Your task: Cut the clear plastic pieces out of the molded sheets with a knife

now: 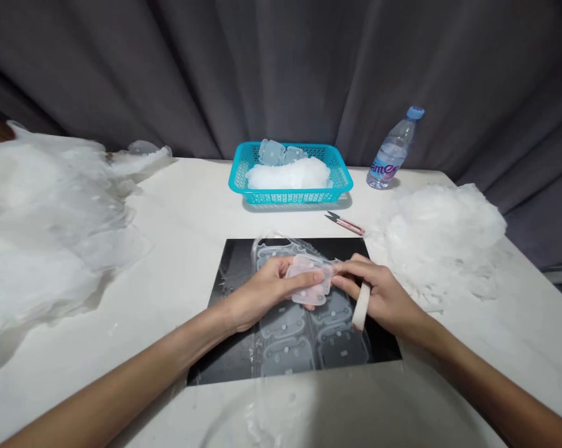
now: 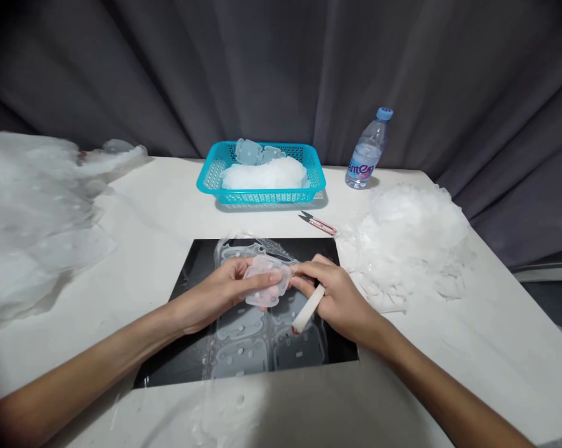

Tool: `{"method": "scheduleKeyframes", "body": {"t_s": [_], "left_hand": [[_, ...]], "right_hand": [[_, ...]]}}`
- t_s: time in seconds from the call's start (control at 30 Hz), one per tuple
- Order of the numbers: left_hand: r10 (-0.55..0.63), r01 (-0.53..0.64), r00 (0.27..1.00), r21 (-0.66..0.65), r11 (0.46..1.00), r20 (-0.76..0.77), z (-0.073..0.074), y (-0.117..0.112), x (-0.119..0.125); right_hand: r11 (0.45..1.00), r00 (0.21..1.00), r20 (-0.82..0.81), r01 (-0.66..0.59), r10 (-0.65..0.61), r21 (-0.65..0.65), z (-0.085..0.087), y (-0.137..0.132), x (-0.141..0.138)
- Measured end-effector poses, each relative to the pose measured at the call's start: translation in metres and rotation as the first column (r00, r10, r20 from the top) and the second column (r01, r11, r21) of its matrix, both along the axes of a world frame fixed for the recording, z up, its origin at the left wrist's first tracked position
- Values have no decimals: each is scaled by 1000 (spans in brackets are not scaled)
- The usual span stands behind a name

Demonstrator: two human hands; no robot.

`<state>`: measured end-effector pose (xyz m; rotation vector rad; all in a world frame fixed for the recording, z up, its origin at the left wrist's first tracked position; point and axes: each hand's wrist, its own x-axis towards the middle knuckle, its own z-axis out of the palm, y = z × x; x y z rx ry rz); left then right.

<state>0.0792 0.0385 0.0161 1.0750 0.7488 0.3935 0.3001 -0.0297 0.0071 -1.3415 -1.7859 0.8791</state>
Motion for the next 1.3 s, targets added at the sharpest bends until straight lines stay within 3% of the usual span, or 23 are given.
{"method": "scheduleKeyframes", "body": {"t_s": [0.17, 0.33, 0.5, 0.63, 0.73, 0.8, 0.9, 1.0, 1.13, 1.3], "left_hand": [[-32, 33, 998, 5, 999, -58, 2, -4, 1], [-24, 26, 993, 20, 999, -114, 6, 1, 1], [-57, 69, 989, 84, 994, -138, 13, 13, -4], [-74, 99, 985, 157, 983, -158, 14, 21, -7], [-91, 124, 983, 217, 968, -157, 8, 22, -7], [-97, 142, 980, 272, 952, -173, 3, 20, -8], [-89, 160, 973, 346, 924, -212, -4, 17, -9], [-67, 170, 964, 399, 901, -258, -7, 13, -10], [-71, 190, 957, 425, 885, -281, -8, 9, -9], [61, 198, 931, 636, 746, -360, -10, -2, -5]], "right_hand": [[989, 977, 198, 56, -82, 135, -14, 7, -5], [978, 962, 223, 120, -156, 170, -16, 15, -3], [997, 983, 184, -33, 20, 69, 0, 16, 12], [985, 979, 149, 124, -141, 120, 20, 24, 22], [987, 982, 167, 62, -87, 148, 26, 42, 12], [995, 983, 168, -86, 78, 42, 25, 58, -1], [936, 962, -25, -272, 273, -224, 22, 77, -18], [909, 955, -213, -267, 206, -319, 21, 85, -22], [920, 956, -245, -237, 163, -313, 22, 86, -16], [911, 969, -178, -222, 169, -347, 21, 87, -21]]}}
